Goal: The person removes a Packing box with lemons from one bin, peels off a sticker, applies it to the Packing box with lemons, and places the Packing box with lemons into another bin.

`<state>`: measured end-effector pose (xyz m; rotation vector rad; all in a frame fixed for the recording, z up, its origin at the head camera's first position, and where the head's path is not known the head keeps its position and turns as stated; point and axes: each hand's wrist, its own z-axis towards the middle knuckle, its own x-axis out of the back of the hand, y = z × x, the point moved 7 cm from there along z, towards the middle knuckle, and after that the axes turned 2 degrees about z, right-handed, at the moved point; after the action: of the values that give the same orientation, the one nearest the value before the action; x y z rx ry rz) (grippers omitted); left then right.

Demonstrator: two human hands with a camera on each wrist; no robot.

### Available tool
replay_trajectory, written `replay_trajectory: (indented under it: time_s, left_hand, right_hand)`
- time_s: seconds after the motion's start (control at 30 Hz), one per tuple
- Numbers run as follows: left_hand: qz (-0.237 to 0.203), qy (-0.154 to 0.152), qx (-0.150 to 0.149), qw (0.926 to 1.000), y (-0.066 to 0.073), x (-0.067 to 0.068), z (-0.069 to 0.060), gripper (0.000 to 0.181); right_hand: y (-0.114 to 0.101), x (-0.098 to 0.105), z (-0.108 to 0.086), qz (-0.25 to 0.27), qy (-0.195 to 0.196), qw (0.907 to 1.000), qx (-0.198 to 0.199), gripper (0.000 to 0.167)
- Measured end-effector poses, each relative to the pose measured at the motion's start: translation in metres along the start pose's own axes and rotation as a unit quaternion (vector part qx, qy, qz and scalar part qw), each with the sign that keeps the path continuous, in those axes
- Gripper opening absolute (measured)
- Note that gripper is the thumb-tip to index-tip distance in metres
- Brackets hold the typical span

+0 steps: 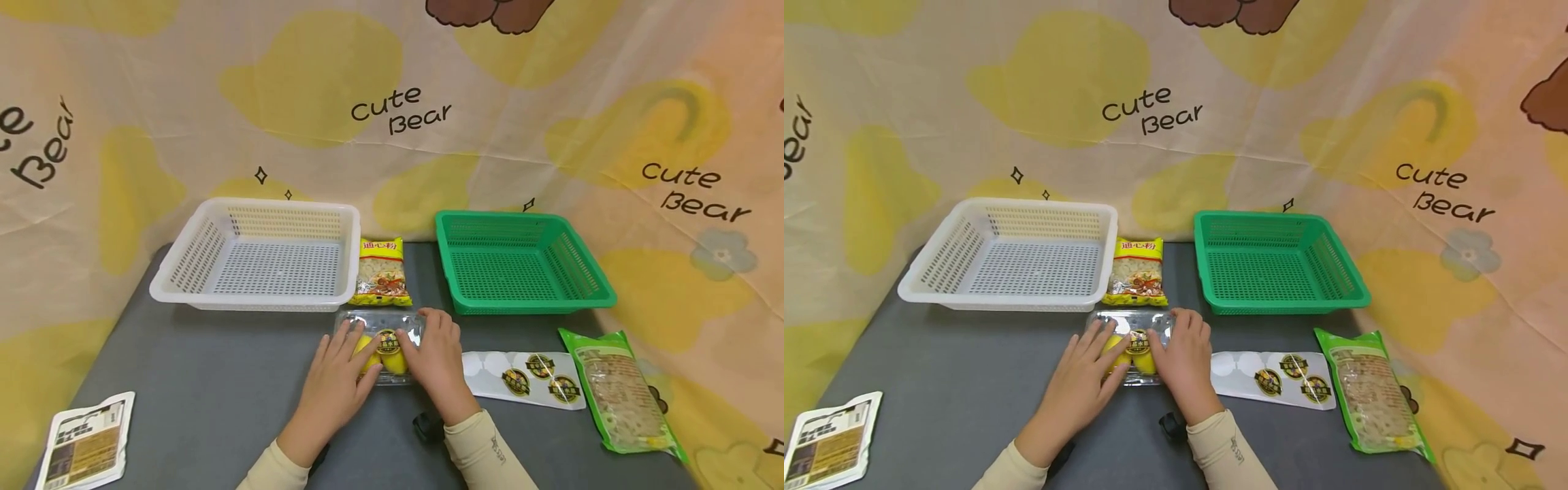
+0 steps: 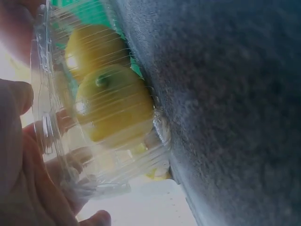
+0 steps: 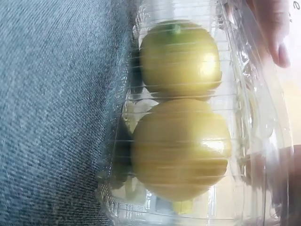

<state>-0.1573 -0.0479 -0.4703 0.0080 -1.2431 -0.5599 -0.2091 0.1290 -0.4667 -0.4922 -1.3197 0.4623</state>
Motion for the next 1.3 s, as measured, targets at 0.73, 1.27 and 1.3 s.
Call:
replay_trajectory:
  time_s: [0.73,1.27,1.3]
  left_hand:
    - [-0.031,-0.016,-0.003,0.9994,-0.006,0.001,-0.002,0.036]
    - [-0.097,-0.023,0.02,0.9948,-0.013,-0.004,-0.003,0.045]
    - [-0.11,-0.022,0.025,0.9934,-0.015,-0.004,-0.004,0.05]
  right_hand:
    - [0.008,0.0,0.0,0.018,-0.035,0.9989,-0.024,0.065]
    - [0.019,0.026,-0.005,-0.014,0.051,0.9979,0.039,0.051]
    - [0.021,0.03,-0.006,-0.013,0.065,0.9964,0.052,0.049]
